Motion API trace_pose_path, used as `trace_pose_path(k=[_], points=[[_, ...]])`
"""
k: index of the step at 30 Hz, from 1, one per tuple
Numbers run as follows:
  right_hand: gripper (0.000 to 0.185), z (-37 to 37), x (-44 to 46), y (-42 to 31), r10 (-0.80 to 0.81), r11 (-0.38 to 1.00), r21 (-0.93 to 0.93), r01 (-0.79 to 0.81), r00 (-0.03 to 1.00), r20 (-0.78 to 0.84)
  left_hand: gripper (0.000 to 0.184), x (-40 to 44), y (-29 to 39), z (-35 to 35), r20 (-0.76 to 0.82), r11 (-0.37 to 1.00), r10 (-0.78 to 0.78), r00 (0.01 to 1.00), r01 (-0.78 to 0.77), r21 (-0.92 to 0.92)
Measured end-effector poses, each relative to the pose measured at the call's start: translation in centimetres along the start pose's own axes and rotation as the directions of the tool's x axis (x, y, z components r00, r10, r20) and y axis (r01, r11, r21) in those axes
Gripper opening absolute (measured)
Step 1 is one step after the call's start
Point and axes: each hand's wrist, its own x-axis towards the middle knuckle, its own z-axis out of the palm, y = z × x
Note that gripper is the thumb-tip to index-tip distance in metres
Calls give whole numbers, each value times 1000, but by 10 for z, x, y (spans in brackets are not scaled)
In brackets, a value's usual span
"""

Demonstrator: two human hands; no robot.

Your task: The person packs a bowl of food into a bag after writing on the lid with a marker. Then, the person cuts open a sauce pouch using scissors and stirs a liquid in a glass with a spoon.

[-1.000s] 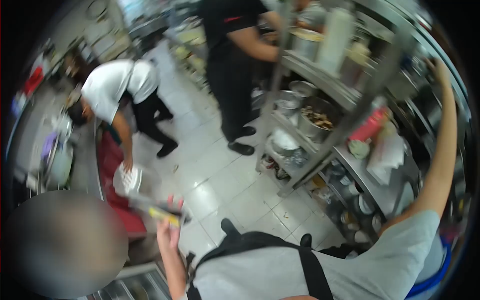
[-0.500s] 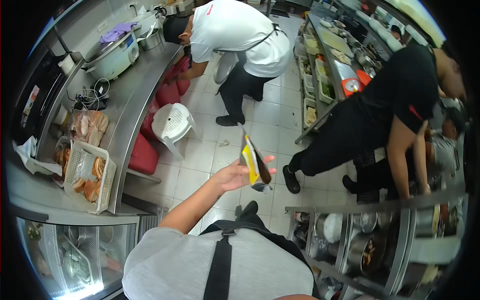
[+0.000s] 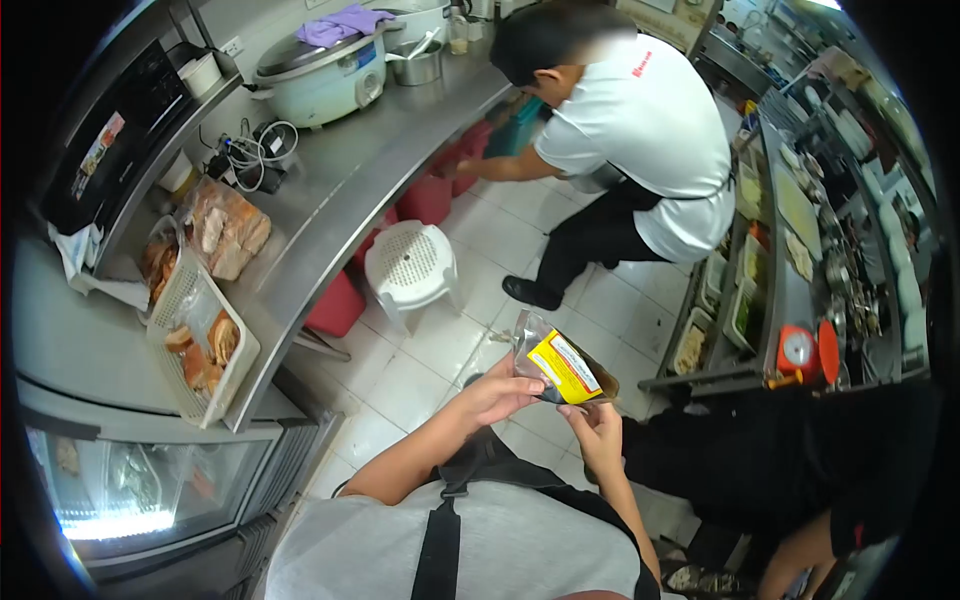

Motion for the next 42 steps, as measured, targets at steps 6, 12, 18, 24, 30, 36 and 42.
trace_pose_path(k=[6, 12, 18, 24, 30, 36, 42], points=[[50, 23, 112, -4, 69, 985, 152, -75, 997, 44, 69, 39, 108, -43, -85, 940, 50, 995, -19, 341], [38, 32, 200, -2, -44, 997, 63, 39, 995, 94, 74, 68, 191, -51, -108, 690, 128, 986, -10, 724], [35, 24, 249, -3, -49, 985, -153, 73, 987, 155, 97, 92, 199, -52, -163, 600, 278, 947, -39, 799], [34, 0, 257, 0, -16, 969, -241, 55, 987, 162, 97, 114, 193, -43, -207, 521, 254, 945, 46, 852], [33, -22, 257, -11, 38, 998, 50, -45, 990, 138, 74, 133, 173, -54, -214, 705, 197, 957, 14, 709], [40, -17, 256, 10, 59, 946, 315, -75, 996, 60, 66, 139, 166, -68, -258, 806, 235, 937, -40, 590], [41, 10, 252, 8, 50, 909, 409, -83, 995, 90, 60, 120, 183, -69, -286, 831, 272, 919, -74, 551]])
